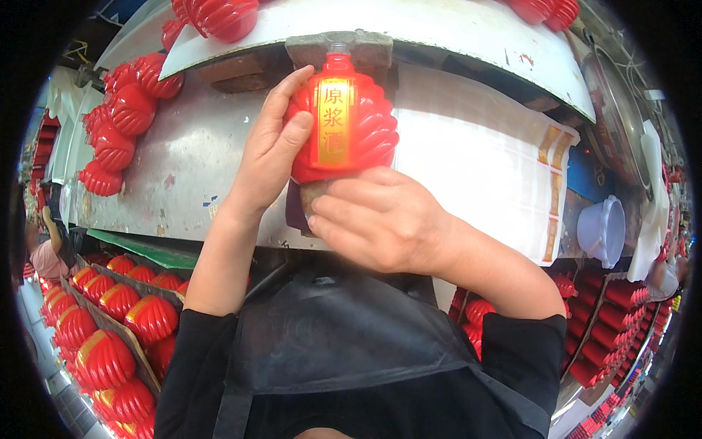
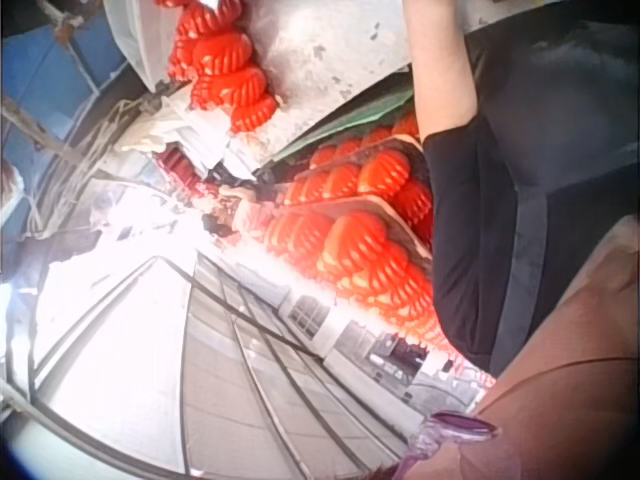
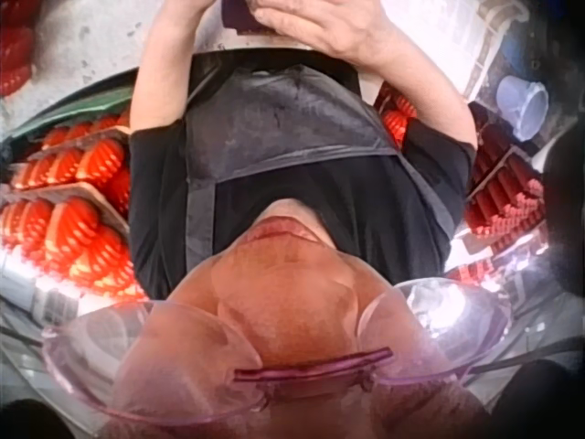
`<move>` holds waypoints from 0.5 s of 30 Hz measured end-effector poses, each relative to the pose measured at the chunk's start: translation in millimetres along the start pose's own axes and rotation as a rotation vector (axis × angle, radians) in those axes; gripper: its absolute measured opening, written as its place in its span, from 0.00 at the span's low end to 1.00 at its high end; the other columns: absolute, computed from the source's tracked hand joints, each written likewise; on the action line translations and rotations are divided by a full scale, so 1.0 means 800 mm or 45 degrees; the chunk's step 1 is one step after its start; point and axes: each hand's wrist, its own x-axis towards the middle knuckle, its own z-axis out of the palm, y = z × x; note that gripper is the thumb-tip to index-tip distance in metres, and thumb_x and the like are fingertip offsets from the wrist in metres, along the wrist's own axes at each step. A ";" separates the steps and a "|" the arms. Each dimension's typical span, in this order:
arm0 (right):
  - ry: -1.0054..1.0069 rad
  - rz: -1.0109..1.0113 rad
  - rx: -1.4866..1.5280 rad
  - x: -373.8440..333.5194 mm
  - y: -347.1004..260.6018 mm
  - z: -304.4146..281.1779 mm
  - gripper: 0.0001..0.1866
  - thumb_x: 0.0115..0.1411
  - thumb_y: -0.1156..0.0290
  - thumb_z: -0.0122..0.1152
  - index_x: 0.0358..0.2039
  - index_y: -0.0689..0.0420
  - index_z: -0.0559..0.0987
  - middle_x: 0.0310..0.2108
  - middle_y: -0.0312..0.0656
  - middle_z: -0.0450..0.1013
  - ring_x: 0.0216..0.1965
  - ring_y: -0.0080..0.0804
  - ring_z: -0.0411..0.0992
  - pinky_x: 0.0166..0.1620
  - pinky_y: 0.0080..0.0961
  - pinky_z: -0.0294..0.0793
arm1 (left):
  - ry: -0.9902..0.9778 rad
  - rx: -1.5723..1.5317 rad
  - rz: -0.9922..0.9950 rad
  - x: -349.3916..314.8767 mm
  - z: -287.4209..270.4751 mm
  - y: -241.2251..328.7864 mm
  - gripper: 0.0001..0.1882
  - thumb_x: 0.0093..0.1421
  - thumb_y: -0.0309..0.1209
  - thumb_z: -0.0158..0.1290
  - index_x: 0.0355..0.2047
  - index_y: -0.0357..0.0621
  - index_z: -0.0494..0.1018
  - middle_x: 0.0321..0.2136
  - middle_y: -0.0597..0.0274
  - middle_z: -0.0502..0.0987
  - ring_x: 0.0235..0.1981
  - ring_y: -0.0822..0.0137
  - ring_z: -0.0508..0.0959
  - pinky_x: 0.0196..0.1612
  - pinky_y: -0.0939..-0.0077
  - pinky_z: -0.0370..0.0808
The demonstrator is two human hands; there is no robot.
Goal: The person repeatedly picks up red ribbed plastic bottles, applies a yellow label to the front, and places the finished bottles onto a nearby tray. The task is performed by hand in a repetitive cycle.
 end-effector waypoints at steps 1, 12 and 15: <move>0.074 0.088 0.041 -0.003 0.002 -0.003 0.13 0.51 0.79 0.73 0.39 0.55 0.87 0.39 0.39 0.84 0.39 0.35 0.82 0.38 0.28 0.80 | 0.001 0.005 -0.013 0.000 0.001 0.000 0.31 0.69 0.39 0.54 0.68 0.38 0.65 0.65 0.44 0.71 0.67 0.50 0.72 0.69 0.63 0.66; 0.156 0.226 0.088 -0.028 -0.001 0.003 0.16 0.46 0.81 0.74 0.38 0.54 0.86 0.38 0.39 0.84 0.39 0.37 0.82 0.41 0.30 0.77 | 0.028 -0.084 -0.137 -0.001 0.004 0.011 0.34 0.69 0.38 0.56 0.71 0.39 0.63 0.66 0.46 0.70 0.66 0.56 0.72 0.68 0.65 0.67; 0.275 0.478 0.154 -0.019 0.008 0.004 0.14 0.53 0.80 0.72 0.41 0.55 0.85 0.35 0.41 0.83 0.35 0.37 0.82 0.39 0.30 0.78 | -0.013 -0.435 -0.295 -0.003 0.002 0.018 0.32 0.73 0.34 0.53 0.73 0.37 0.59 0.71 0.53 0.64 0.73 0.62 0.62 0.74 0.66 0.58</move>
